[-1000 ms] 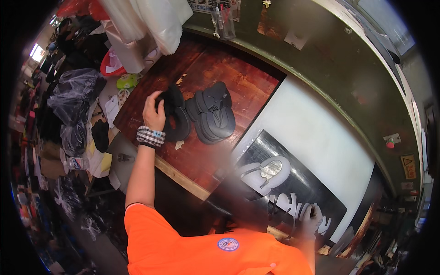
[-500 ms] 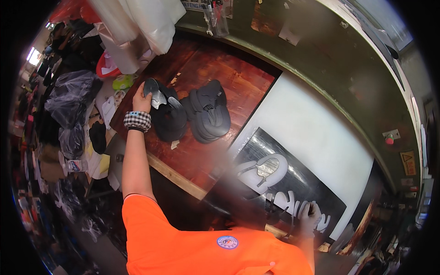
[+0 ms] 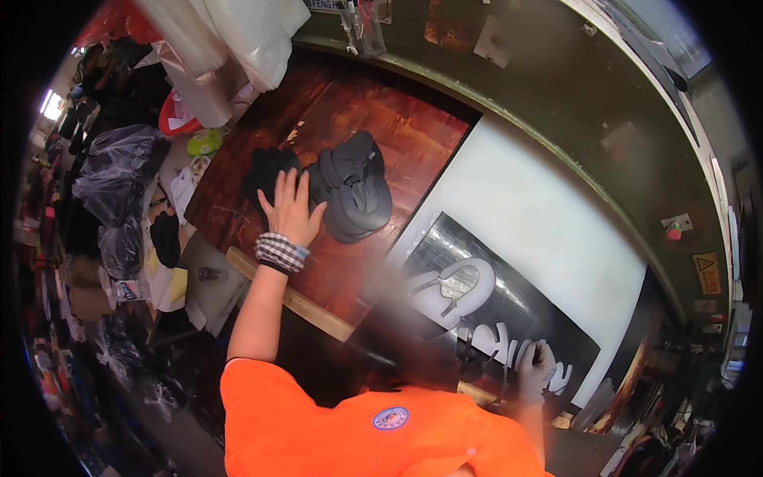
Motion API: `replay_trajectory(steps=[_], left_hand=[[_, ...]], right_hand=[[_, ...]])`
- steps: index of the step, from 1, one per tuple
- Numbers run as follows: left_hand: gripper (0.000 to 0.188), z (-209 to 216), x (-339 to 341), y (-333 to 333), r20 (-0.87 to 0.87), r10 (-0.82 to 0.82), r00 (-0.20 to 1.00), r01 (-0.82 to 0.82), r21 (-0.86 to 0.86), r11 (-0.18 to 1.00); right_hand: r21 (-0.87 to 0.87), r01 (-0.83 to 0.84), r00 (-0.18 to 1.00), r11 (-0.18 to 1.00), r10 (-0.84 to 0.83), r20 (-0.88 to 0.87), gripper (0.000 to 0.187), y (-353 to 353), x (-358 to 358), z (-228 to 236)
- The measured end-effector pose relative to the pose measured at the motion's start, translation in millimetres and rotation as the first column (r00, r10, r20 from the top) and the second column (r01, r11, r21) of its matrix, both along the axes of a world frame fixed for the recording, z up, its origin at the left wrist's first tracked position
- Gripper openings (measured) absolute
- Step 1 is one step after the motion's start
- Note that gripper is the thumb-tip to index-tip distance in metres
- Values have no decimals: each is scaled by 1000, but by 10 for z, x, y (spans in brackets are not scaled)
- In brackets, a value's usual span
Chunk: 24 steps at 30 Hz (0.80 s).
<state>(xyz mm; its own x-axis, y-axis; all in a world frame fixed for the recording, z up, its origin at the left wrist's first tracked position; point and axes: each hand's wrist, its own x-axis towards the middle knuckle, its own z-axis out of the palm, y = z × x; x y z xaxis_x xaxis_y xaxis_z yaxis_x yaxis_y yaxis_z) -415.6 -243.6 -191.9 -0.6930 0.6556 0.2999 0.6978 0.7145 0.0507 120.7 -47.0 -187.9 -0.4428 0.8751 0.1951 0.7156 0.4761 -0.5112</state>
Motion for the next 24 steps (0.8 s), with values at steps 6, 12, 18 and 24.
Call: replay_trajectory(steps=[6,12,18,24], left_hand=[[44,151,197,-305,22,-206,978,206,4,979],[24,87,1461,-373,160,-399,903,326,351,878],[27,-543,1869,-130,109,-898,426,718,564,409],[29,-321,1672,376,122,-941,315,762,559,328]], right_hand=[[-385,192,946,903,-275,-171,10,5,390,115],[109,717,692,688,-722,5,31,-59,1476,474],[-162,761,629,628,-776,-51,35,-379,1808,353],[-470,582,556,663,-747,-365,36,-382,1948,187]])
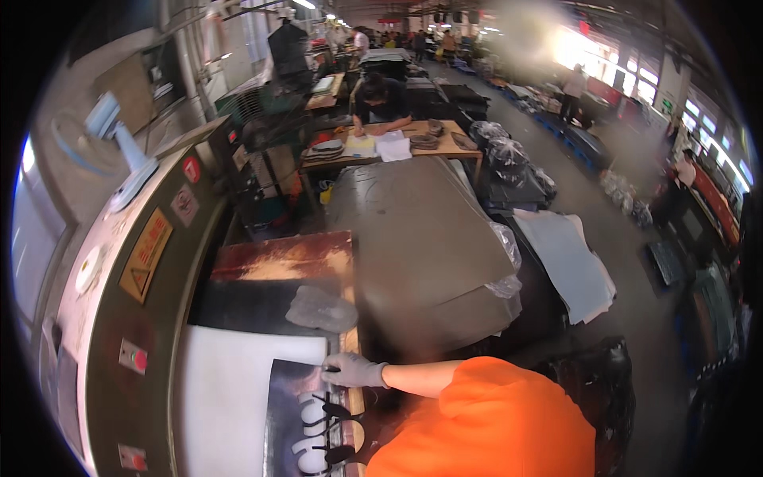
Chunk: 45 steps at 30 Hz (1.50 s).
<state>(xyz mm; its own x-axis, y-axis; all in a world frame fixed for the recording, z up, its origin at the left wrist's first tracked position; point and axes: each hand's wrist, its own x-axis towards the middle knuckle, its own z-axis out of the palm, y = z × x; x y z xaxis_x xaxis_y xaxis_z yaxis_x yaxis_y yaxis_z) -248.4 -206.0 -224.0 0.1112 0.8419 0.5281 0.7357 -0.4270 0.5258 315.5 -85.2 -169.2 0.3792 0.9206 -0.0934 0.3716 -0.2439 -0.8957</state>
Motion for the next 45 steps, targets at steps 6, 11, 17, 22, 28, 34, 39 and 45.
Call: replay_trajectory(steps=[6,11,17,22,28,34,39,45], left_hand=[[32,702,930,457,50,44,998,-43,-30,999],[35,1007,1748,692,107,89,990,-82,-76,994],[37,1123,2278,1007,145,79,986,-54,-165,985],[40,968,2606,1266,120,-83,989,109,-229,967],[43,712,3015,1357,110,-246,963,269,-339,901],[45,708,3573,1025,138,-256,957,291,-395,871],[40,781,4147,625,268,-426,864,495,-302,814],[35,693,4834,-52,504,-575,645,730,-183,658]], right_hand=[[16,-93,993,996,93,-68,31,-505,644,121],[-96,109,971,989,-127,-202,32,-1010,1113,242],[-162,342,898,926,-373,-236,35,-1747,1325,220],[-93,603,783,793,-610,-123,35,-2605,1131,70],[-222,775,571,591,-807,-151,32,-3714,650,137],[-157,934,275,320,-927,-255,31,-4542,442,361],[121,966,248,228,-952,-180,26,-5119,692,543],[424,905,177,17,-924,-340,32,-5889,1345,918]])
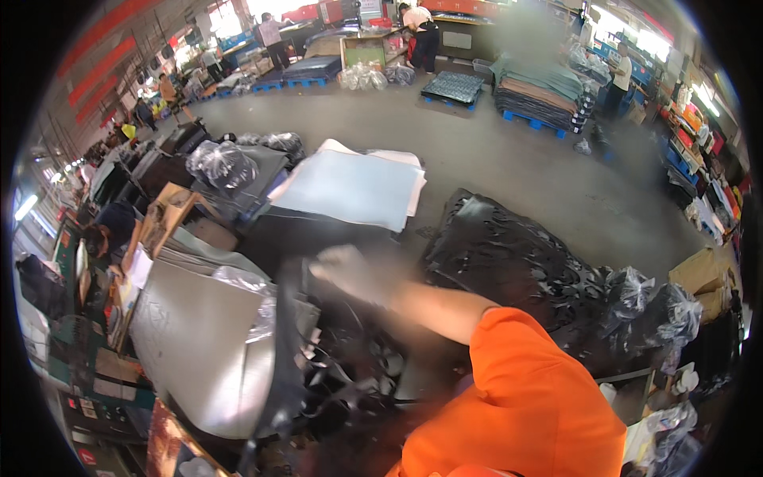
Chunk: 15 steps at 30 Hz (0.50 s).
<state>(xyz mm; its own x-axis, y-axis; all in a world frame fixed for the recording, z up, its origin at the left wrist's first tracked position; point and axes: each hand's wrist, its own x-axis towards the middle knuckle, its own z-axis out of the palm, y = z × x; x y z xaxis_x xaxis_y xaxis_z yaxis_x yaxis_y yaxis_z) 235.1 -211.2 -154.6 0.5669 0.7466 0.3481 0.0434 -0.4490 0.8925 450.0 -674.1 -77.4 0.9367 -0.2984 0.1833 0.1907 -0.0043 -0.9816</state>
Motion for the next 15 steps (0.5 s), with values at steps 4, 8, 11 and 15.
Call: replay_trajectory(steps=[4,8,11,15], left_hand=[[32,136,333,-697,159,-195,968,210,-79,975],[39,434,481,-1480,204,-402,892,438,-176,882],[34,590,480,-2109,281,-847,451,870,-353,345],[24,316,319,-3406,120,-945,-303,737,-600,-312]], right_hand=[[-71,112,957,991,-89,276,26,-1149,-4,741],[-479,414,795,774,-51,604,34,-2693,-838,1436],[-602,798,602,-15,30,798,19,-3706,-1538,1611],[-647,721,534,-248,-395,747,22,-5185,-2654,1006]])
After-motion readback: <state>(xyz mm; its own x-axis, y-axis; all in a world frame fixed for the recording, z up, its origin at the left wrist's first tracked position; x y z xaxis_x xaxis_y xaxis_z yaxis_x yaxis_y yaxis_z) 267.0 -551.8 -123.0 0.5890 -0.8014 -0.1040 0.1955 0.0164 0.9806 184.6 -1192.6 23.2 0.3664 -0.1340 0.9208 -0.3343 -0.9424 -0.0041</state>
